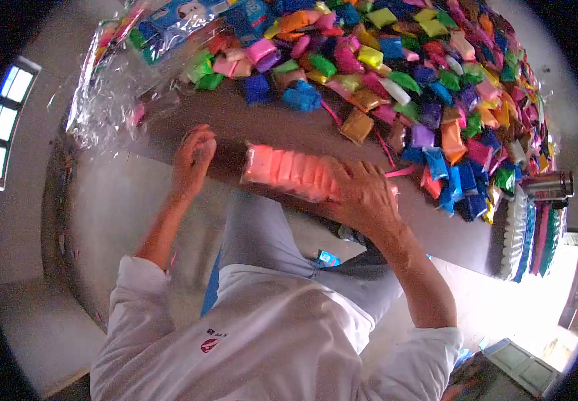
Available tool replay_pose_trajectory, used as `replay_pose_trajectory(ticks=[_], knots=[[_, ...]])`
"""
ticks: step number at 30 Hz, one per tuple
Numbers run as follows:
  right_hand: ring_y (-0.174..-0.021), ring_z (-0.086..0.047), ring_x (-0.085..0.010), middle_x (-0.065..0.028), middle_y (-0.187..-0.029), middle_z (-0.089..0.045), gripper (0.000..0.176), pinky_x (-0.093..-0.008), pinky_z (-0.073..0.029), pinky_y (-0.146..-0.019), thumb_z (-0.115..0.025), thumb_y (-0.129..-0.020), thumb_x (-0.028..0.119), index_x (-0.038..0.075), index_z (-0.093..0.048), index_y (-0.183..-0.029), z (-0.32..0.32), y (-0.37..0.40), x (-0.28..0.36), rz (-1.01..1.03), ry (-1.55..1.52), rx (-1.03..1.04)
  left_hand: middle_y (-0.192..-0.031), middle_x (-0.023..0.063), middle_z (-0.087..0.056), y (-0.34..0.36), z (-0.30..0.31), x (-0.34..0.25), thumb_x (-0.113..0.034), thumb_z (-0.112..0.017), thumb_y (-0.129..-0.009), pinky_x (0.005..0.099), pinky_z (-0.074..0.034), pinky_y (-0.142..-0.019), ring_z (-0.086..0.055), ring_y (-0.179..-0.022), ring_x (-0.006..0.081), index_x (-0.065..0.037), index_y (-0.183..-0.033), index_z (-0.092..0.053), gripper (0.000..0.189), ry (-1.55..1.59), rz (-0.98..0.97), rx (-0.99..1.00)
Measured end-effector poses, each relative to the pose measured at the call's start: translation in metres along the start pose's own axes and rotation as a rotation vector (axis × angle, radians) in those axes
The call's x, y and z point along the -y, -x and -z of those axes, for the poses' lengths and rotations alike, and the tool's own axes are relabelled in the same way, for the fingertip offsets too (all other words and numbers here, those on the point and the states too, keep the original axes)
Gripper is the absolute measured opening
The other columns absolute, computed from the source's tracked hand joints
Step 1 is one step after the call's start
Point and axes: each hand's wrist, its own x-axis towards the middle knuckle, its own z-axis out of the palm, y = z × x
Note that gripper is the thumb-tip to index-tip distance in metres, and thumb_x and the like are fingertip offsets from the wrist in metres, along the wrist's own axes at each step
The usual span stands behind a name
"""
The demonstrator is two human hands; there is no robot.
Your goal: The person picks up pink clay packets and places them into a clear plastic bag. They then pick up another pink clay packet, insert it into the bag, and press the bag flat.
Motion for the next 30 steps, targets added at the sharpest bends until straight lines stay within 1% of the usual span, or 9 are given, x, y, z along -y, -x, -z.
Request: replay_pose_trajectory(ticks=[2,6,8,12,15,20,23,26,30], knots=[[-0.101,-0.057,-0.0334,-0.0129,-0.112,-0.058,0.073,-0.0443,-0.046,-0.087,-0.081,-0.061,0.026,0.008,-0.053,-0.126,-0.003,0.0,-0.002,0.04,0.01,-0.072,-0.119,0.0178,-0.056,-0.002,0.0,0.005,-0.035,-0.061,-0.089,0.0378,-0.045,-0.09,-0.055,-0.112,0.0307,-0.001,-0.106,-0.06,0.038,0.152,0.295,-0.001],[-0.102,-0.056,-0.0328,-0.0119,-0.112,-0.058,0.069,-0.0437,-0.046,-0.087,-0.079,-0.06,0.02,0.008,-0.055,-0.124,-0.004,-0.002,-0.001,0.046,0.036,-0.14,-0.114,0.017,-0.057,-0.004,-0.025,-0.004,-0.038,-0.063,-0.087,0.0375,-0.046,-0.089,-0.057,-0.105,0.0294,0.001,-0.106,-0.059,0.044,0.278,0.362,0.102],[-0.102,-0.056,-0.0329,-0.0116,-0.112,-0.058,0.07,-0.0435,-0.046,-0.087,-0.079,-0.06,0.018,0.008,-0.054,-0.124,-0.004,-0.003,-0.001,0.059,0.047,-0.15,-0.111,0.0167,-0.058,-0.008,-0.041,-0.012,-0.039,-0.065,-0.086,0.0373,-0.047,-0.086,-0.059,-0.099,0.0274,0.002,-0.113,-0.055,0.05,0.058,-0.181,0.16],[-0.099,-0.057,-0.0323,-0.0107,-0.109,-0.057,0.065,-0.0435,-0.046,-0.085,-0.077,-0.062,0.022,0.01,-0.056,-0.123,-0.003,0.0,-0.01,0.056,0.078,-0.193,-0.11,0.0172,-0.057,-0.006,-0.052,-0.029,-0.039,-0.067,-0.084,0.037,-0.048,-0.085,-0.059,-0.097,0.0265,0.001,-0.12,-0.049,0.057,0.093,-0.176,0.16],[-0.094,-0.057,-0.0308,-0.0096,-0.104,-0.057,0.061,-0.0436,-0.046,-0.081,-0.077,-0.064,0.027,0.012,-0.059,-0.12,0.007,0.0,-0.009,0.067,0.149,-0.266,-0.115,0.014,-0.058,-0.009,-0.046,-0.045,-0.04,-0.066,-0.085,0.0362,-0.045,-0.091,-0.058,-0.106,0.0246,-0.003,-0.128,-0.044,0.061,0.149,0.027,0.301],[-0.091,-0.056,-0.0293,-0.0084,-0.1,-0.055,0.063,-0.0448,-0.045,-0.088,-0.076,-0.063,0.026,0.012,-0.058,-0.121,0.031,-0.002,-0.001,0.083,0.256,-0.328,-0.104,0.0143,-0.061,-0.026,-0.03,-0.08,-0.032,-0.055,-0.093,0.0394,-0.046,-0.087,-0.059,-0.099,0.0282,-0.002,-0.121,-0.049,0.041,0.244,-0.04,0.092],[-0.102,-0.054,-0.0319,-0.0121,-0.11,-0.055,0.071,-0.0482,-0.039,-0.097,-0.076,-0.064,0.035,0.011,-0.054,-0.127,0.009,0.001,-0.01,0.149,0.313,-0.304,-0.104,0.0174,-0.062,-0.023,-0.052,-0.045,-0.026,-0.045,-0.097,0.0432,-0.046,-0.087,-0.059,-0.096,0.0361,-0.001,-0.113,-0.055,0.031,-0.211,-0.113,0.194],[-0.123,-0.041,-0.039,-0.0195,-0.135,-0.043,0.085,-0.0522,-0.032,-0.103,-0.075,-0.064,0.05,0.011,-0.046,-0.134,-0.001,0.003,-0.013,0.082,0.186,-0.189,-0.107,0.0193,-0.061,-0.009,-0.072,-0.012,-0.025,-0.042,-0.097,0.0465,-0.044,-0.087,-0.056,-0.098,0.0408,-0.001,-0.107,-0.059,0.031,-0.355,-0.235,0.101],[-0.122,-0.042,-0.0397,-0.0193,-0.135,-0.043,0.089,-0.0518,-0.031,-0.104,-0.079,-0.059,0.048,0.011,-0.047,-0.134,0.008,0.001,-0.007,0.015,0.123,-0.132,-0.097,0.0207,-0.061,-0.01,-0.065,-0.026,-0.019,-0.043,-0.096,0.0474,-0.046,-0.079,-0.058,-0.09,0.0392,0.0,-0.096,-0.06,0.025,-0.26,-0.182,0.061]])
